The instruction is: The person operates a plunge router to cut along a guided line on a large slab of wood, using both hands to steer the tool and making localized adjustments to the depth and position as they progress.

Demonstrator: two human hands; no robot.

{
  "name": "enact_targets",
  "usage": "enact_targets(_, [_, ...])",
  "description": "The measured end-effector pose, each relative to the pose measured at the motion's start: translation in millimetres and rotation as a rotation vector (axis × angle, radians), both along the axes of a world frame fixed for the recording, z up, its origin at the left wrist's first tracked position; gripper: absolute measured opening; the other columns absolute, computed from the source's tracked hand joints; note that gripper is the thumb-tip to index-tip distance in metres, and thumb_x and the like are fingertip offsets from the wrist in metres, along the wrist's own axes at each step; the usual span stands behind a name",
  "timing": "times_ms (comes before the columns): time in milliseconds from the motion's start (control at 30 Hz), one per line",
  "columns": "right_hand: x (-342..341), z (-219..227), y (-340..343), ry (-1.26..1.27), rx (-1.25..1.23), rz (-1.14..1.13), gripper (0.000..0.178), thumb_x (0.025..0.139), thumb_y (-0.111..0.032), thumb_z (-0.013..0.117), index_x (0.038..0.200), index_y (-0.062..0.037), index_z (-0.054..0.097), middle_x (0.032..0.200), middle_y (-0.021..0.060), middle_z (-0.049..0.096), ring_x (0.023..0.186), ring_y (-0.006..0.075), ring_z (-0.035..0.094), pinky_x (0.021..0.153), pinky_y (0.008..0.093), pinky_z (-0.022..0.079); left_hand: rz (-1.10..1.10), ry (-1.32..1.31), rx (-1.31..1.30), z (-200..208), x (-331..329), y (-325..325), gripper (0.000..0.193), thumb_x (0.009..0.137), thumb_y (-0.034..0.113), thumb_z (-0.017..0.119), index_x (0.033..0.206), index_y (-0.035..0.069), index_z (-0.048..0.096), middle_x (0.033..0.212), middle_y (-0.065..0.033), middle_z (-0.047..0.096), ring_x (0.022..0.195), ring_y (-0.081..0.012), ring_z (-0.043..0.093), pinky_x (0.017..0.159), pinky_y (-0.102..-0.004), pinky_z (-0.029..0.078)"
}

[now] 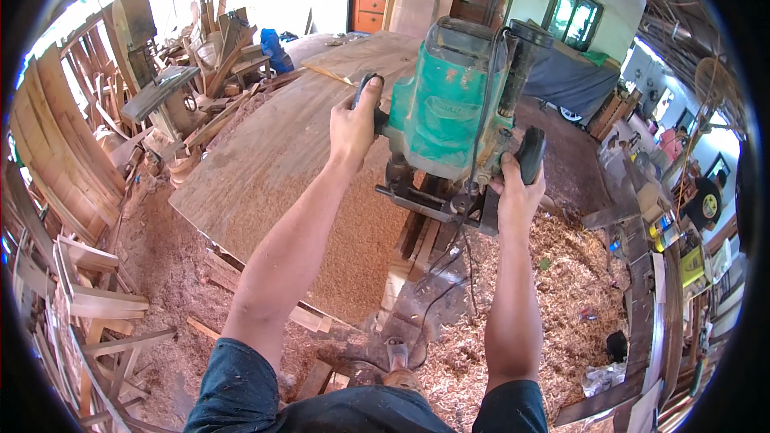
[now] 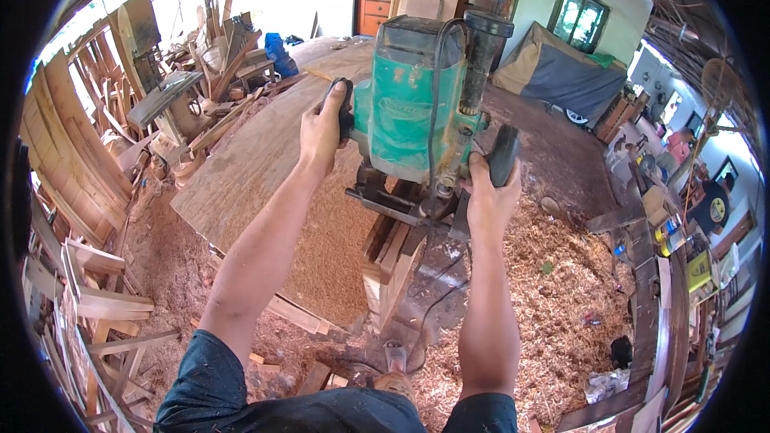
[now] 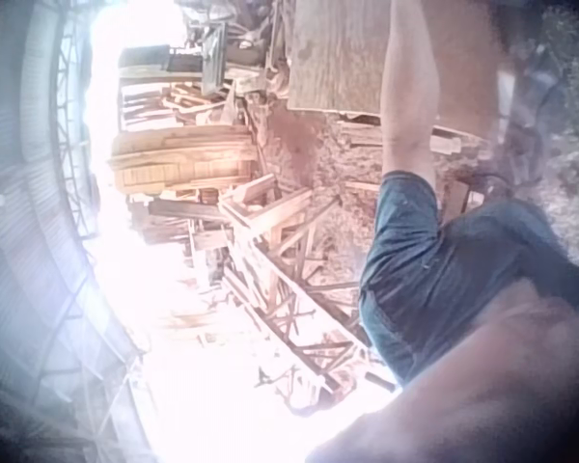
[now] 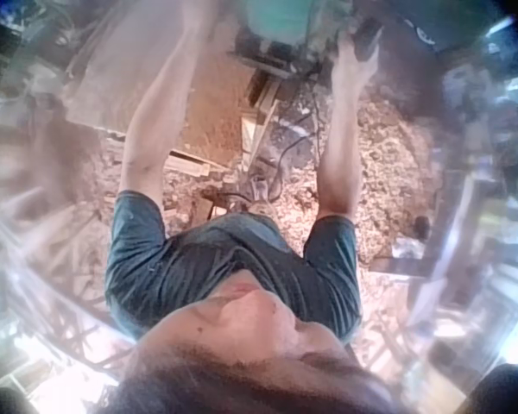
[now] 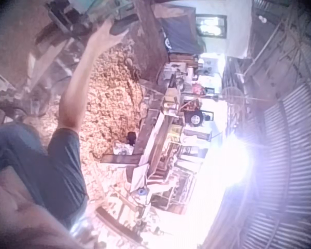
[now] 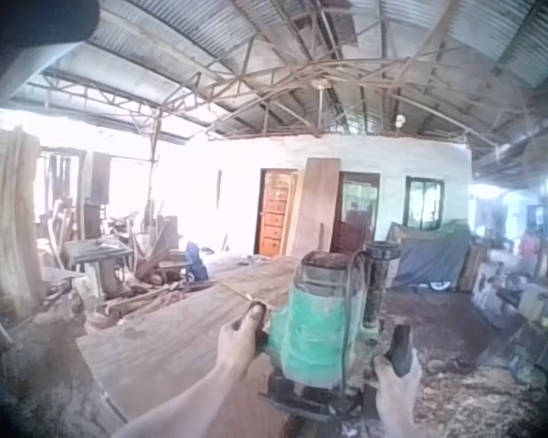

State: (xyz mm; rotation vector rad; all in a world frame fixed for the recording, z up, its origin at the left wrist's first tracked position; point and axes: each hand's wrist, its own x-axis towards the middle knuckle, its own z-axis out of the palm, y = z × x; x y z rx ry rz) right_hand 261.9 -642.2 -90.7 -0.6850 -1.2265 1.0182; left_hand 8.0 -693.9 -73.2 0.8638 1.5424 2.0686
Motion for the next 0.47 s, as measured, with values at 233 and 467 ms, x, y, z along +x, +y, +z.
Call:
enact_targets(233, [-1.4, -0.5, 4.5, -0.002, 0.033, -0.024, 0.028, 0.091, -0.017, 0.074, 0.105, 0.0002, 0.056, 0.091, 0.0066, 0.062, 0.071, 0.0124, 0.063, 0.059, 0.0284, 0.061, 0.001, 0.021, 0.008, -0.1, -0.3, 3.9, 0.059, 0.091, 0.062, 0.065, 0.09, 0.002, 0.069, 0.072, -0.002, 0.058, 0.057, -0.0105, 0.052, 0.046, -0.0278, 0.037])
enact_targets(467, [-5.6, -0.9, 18.4, 0.028, 0.001, -0.04, 0.039, 0.09, -0.015, 0.075, 0.12, 0.0013, 0.056, 0.092, 0.0072, 0.066, 0.067, 0.0137, 0.064, 0.054, 0.0277, 0.055, 0.091, 0.003, -0.02, 2.0, 16.8, 37.7, 0.065, 0.088, 0.059, 0.071, 0.095, -0.006, 0.073, 0.067, -0.0044, 0.059, 0.06, -0.015, 0.057, 0.053, -0.0304, 0.045])
